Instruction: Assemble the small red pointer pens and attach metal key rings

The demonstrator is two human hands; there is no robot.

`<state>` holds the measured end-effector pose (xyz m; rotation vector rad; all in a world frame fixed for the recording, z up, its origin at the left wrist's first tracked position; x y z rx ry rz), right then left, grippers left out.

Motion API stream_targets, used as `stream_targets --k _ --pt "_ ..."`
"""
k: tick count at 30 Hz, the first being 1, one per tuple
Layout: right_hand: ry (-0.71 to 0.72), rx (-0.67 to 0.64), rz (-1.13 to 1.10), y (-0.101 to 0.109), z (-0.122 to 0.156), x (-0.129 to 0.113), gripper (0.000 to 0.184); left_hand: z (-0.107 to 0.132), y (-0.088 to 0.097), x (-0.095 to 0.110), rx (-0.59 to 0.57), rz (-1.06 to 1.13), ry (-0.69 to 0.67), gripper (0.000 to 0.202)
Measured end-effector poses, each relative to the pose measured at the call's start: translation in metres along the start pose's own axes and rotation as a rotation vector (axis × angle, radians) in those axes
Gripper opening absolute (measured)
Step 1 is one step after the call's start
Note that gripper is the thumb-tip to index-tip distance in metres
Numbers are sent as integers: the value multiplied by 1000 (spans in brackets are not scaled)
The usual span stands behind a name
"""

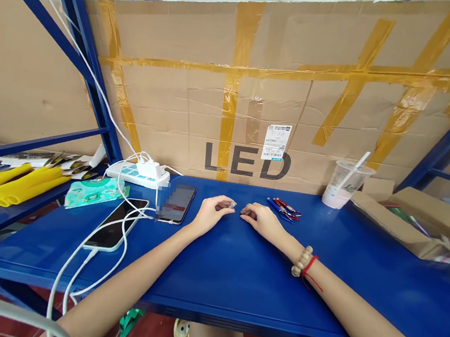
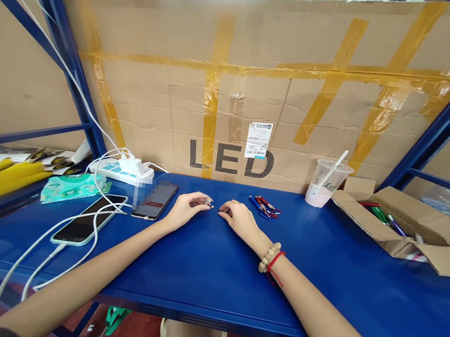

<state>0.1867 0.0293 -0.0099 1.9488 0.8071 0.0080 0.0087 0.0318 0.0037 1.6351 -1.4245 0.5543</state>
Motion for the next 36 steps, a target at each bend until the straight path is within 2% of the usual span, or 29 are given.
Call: stream_targets --k 6,9,12,15,18,22,27,29,36 --pt "-33 -11 -9 5 1 7 15 1 -4 -3 -51 -12 12 15" --pt "-88 25 -69 11 2 8 12 1 -7 -2 -60 -42 0 16" --pt "-95 135 -155 18 2 1 13 2 -9 0 -55 -97 -3 18" --pt "-18 231 -259 24 4 -14 18 3 -11 2 -55 -132 -7 17" --pt "45 220 -288 26 6 -24 19 3 -12 4 -53 -134 -20 16" --pt "37 221 -268 28 7 -28 19 3 -11 2 -18 -79 4 17" --pt "-9 336 -261 32 7 -29 20 2 -9 2 -3 -78 -35 18" --pt "-9 324 -279 33 6 -29 19 2 -8 4 4 -92 -57 17" --pt "-15 118 -425 32 5 -28 23 7 -8 14 -2 -144 -106 11"
Point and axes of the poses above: each hand's wrist, its own z-axis away from the middle knuckle, its own y-axis out of the back of the hand, x = y × z, the point moved 2 cm from there along -z, towards the middle knuckle, and after that the axes turned 7 degrees about x, right-handed, at the moved point
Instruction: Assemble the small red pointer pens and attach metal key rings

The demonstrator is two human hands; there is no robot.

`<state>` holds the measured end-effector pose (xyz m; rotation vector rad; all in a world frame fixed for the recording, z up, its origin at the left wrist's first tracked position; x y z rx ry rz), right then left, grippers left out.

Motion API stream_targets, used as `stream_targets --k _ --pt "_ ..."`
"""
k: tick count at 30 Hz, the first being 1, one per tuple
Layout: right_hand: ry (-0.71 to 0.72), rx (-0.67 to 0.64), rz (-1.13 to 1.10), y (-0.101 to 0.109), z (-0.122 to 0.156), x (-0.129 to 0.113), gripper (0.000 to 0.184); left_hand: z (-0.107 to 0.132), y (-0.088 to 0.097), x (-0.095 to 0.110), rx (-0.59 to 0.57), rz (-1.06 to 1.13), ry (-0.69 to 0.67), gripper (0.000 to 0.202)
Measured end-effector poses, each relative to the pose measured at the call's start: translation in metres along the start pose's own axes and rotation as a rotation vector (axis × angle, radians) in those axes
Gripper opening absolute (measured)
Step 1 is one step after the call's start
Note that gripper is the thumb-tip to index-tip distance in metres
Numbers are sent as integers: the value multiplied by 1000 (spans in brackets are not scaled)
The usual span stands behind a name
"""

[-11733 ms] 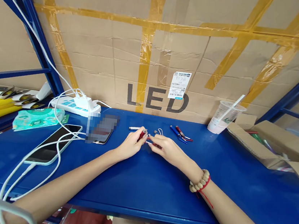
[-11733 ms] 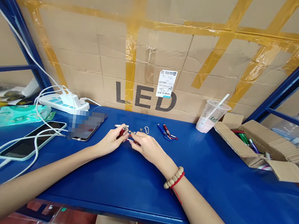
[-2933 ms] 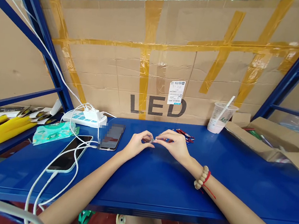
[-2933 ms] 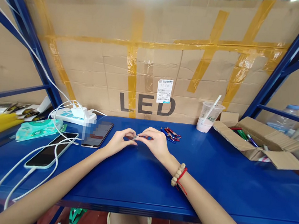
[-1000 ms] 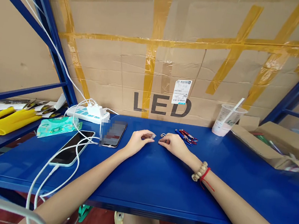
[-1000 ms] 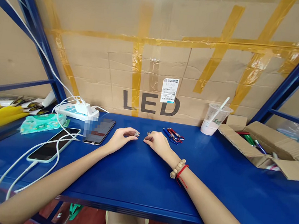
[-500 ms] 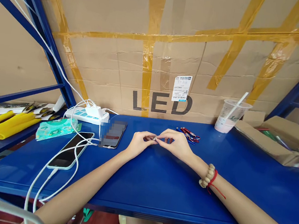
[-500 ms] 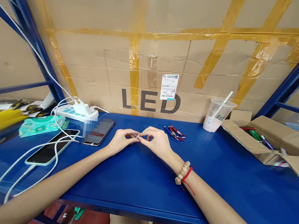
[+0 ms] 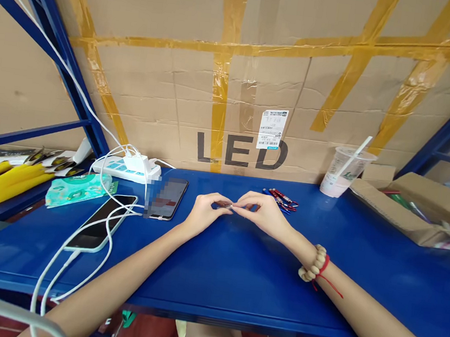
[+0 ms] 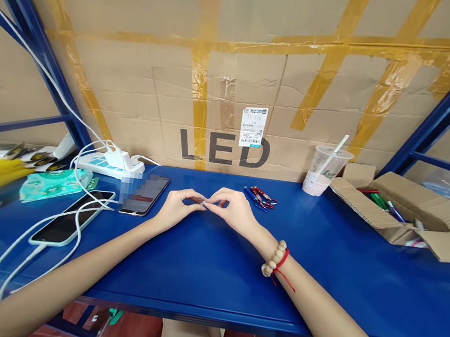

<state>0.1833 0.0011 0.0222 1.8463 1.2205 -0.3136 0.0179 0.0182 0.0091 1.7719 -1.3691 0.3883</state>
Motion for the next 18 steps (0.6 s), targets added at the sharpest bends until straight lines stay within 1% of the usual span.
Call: stream_targets --k 4,7,9,14,16,18 --pt "-34 -65 69 1 1 4 26 1 -2 -3 -19 -14 31 12" --pt "-28 -100 120 0 2 5 26 0 -4 -7 -29 -36 65 12" --pt "-34 -58 146 1 1 6 25 -2 -5 -8 -32 -46 77 11" --pt "-139 191 260 12 -5 18 23 -5 -2 -8 -17 -85 127 16" --pt "-153 215 343 13 -5 24 24 -5 0 -10 -37 -113 155 19" --pt "-115 165 409 10 -3 29 29 -6 1 -12 -94 -119 176 21"
Point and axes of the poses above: each hand's wrist, its own z-axis away from the middle knuckle, its own y-axis out of the back of the hand, x = y × z, the point moved 2 cm from there along -z, towards the middle knuckle, and after that the axes turned 7 degrees about x, right-handed, at the moved point
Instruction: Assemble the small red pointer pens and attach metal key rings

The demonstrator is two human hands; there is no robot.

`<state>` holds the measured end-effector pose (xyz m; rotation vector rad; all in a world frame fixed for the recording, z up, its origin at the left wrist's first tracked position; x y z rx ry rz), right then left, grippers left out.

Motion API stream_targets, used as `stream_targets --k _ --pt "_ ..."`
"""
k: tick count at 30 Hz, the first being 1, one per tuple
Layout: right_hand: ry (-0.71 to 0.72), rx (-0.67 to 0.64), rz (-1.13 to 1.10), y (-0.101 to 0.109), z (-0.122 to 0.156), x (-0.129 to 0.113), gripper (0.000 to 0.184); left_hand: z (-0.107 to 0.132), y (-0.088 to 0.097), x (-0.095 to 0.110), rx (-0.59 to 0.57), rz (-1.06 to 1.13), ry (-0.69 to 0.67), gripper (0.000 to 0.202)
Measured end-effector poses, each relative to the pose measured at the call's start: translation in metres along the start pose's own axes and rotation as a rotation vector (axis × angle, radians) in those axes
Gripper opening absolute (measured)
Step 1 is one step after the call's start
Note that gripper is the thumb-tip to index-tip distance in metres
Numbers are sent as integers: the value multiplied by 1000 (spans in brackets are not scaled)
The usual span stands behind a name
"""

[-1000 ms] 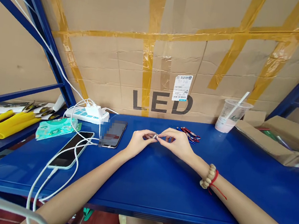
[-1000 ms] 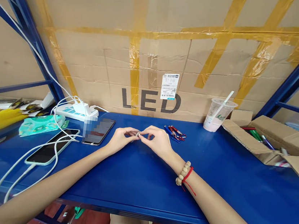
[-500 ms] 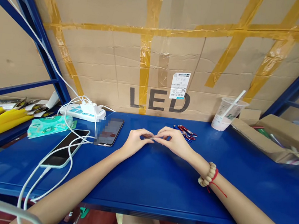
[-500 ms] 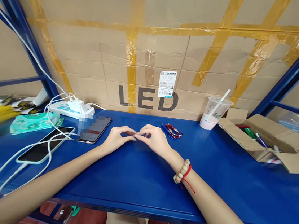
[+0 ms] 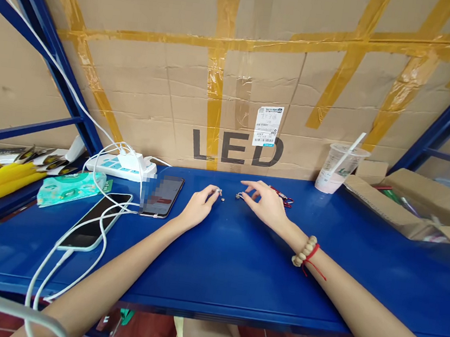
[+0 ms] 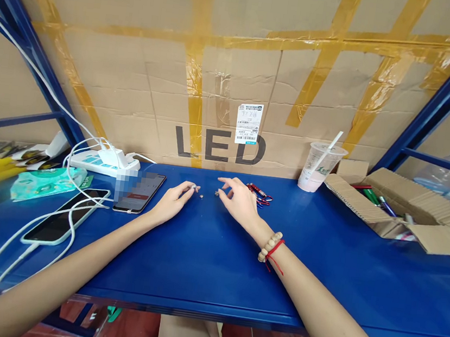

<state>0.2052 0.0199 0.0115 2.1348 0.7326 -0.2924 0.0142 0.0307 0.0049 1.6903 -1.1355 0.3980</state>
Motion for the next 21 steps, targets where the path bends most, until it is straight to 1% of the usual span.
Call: stream_targets --k 4,5,7,11,15,17,21 --pt "225 -147 96 -13 8 -1 32 -1 0 -3 -111 28 -12 21" --pt "260 -180 125 -16 10 -2 31 -1 0 -3 -124 40 -7 21" --pt "280 -233 167 -20 12 -3 32 0 -1 -1 -148 60 6 22" --pt "261 -275 193 -24 12 -6 33 3 -5 3 -197 98 0 23" --pt "241 -269 174 -24 10 -5 26 3 -6 3 -184 123 -19 22" --pt "192 -247 117 -23 9 -2 21 3 -5 3 -160 113 -51 22" --pt "45 -225 -53 -20 6 4 15 2 -3 4 -128 83 -128 23"
Point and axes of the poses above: each hand's wrist, its own z-axis away from the middle knuckle, its own y-axis out of the back of the hand, x = y × z, the point moved 2 cm from there along -z, towards the middle knuckle, and after that the axes turned 7 degrees about x, right-handed, at the moved point
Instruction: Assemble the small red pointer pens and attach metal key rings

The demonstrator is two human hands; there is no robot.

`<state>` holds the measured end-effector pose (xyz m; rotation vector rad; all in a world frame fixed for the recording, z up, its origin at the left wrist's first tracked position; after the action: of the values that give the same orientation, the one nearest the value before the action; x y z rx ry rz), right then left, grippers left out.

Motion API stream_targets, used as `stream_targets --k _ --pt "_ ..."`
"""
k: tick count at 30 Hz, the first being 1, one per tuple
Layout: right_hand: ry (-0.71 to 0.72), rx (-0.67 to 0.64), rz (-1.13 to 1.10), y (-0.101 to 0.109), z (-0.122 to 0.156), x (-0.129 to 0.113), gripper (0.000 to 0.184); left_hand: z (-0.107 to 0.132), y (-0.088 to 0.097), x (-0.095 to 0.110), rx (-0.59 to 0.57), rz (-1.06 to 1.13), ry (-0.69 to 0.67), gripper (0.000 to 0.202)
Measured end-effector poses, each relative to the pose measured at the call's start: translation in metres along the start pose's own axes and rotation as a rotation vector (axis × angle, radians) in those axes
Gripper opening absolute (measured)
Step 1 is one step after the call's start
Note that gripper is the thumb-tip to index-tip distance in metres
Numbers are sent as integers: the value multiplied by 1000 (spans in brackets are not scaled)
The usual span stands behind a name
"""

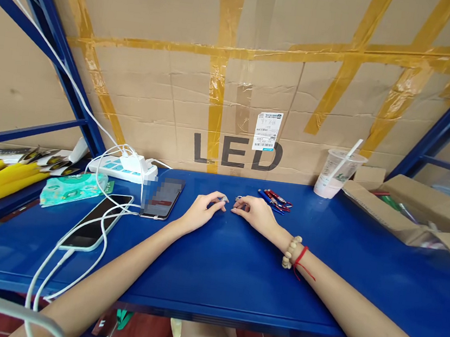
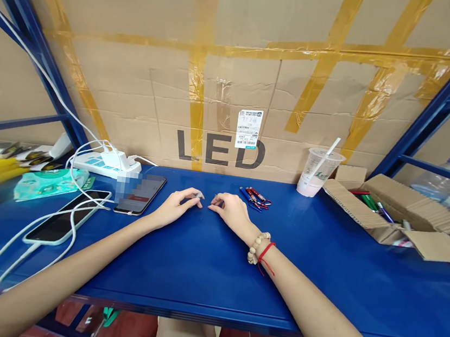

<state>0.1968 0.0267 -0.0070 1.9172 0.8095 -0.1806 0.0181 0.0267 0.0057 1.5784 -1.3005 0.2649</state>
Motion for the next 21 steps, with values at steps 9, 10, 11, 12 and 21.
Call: stream_targets --k 9,10,11,12,21 --pt "3 242 -374 17 3 -31 17 1 -2 6 16 -17 -35 22" --pt "31 238 -379 17 4 -33 17 1 -2 7 22 -12 -45 22" --pt "54 231 -385 16 5 -35 17 1 -2 8 26 -10 -54 22" --pt "69 225 -391 15 6 -36 17 2 -2 9 28 -9 -61 23" --pt "34 196 -220 24 -4 -17 23 2 -2 3 99 39 35 21"
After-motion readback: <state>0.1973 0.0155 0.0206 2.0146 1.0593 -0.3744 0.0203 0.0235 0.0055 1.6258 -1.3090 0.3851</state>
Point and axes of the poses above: each hand's wrist, its own z-axis away from the middle knuckle, its own y-axis out of the back of the hand, x = y × z, the point moved 2 cm from there along -z, towards the middle knuckle, and after that the axes turned 7 degrees about x, right-handed, at the moved point
